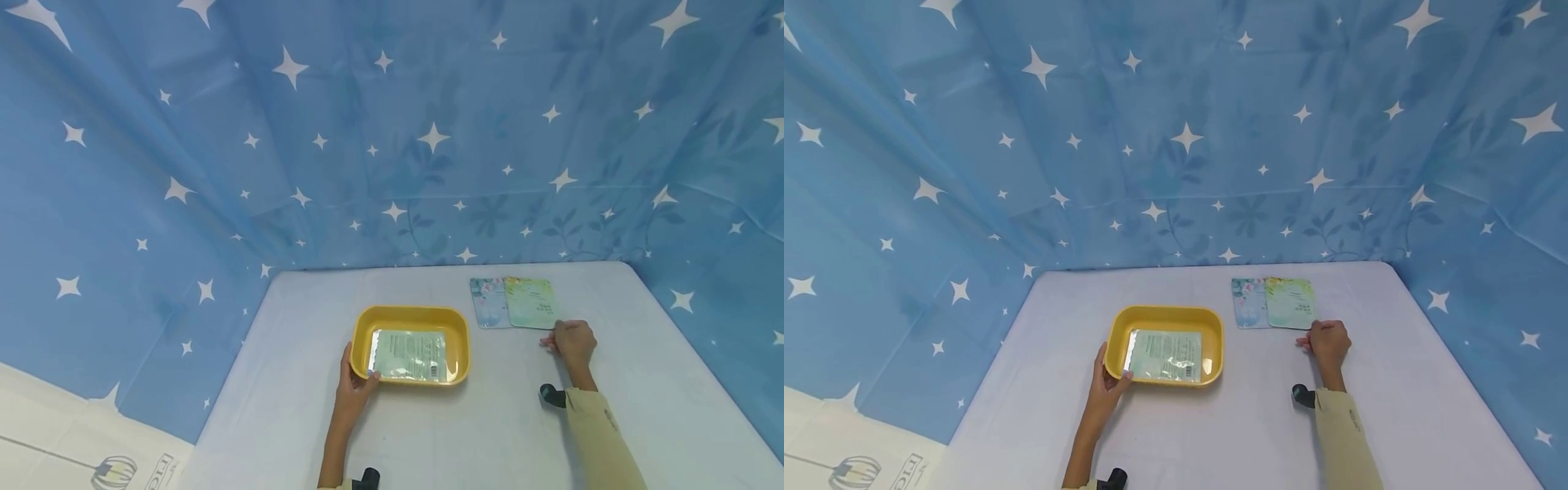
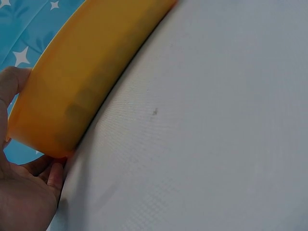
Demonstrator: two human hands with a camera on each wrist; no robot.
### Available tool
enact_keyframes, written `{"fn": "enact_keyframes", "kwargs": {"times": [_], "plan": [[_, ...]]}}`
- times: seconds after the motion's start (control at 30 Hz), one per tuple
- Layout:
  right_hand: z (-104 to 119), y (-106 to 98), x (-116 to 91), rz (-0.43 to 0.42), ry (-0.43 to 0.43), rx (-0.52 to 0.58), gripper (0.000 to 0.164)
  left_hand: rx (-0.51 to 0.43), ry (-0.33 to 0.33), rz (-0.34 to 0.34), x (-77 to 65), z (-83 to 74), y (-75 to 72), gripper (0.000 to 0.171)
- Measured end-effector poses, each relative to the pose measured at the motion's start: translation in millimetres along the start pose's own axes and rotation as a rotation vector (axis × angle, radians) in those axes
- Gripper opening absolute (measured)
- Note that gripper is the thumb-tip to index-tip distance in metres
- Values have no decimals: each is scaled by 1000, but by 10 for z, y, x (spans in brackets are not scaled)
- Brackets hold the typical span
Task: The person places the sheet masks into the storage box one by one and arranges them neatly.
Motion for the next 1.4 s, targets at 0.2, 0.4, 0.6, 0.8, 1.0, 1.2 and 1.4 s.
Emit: {"fn": "enact_keyframes", "kwargs": {"times": [0.2,0.4,0.6,0.8,1.0,1.2,1.4], "plan": [[-56,-15,0,-109,54,240,21,-1,-11,-5,19,-10,-16,91],[-98,-22,-4,-104,169,311,49,8,-2,-4,17,11,-1,90],[-40,-26,-10,6,227,346,65,23,-16,-13,8,23,-6,90],[-23,-46,-69,-34,179,324,51,13,-24,-6,11,-1,7,89],[-69,-97,-183,-91,113,352,43,5,-31,-11,7,-67,10,88],[-137,-164,-345,-117,106,449,35,11,-33,-1,19,-45,13,88],[-134,-202,-488,-90,48,548,11,6,-17,-3,31,28,-1,90]]}}
Point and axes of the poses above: each hand's wrist, its own x-axis towards the middle knuckle, its own y-axis out of the palm, z = x × y, the point moved 6 cm from there along x, towards the middle knuckle, and after that the axes turned 3 degrees about x, right-handed, at the moved point
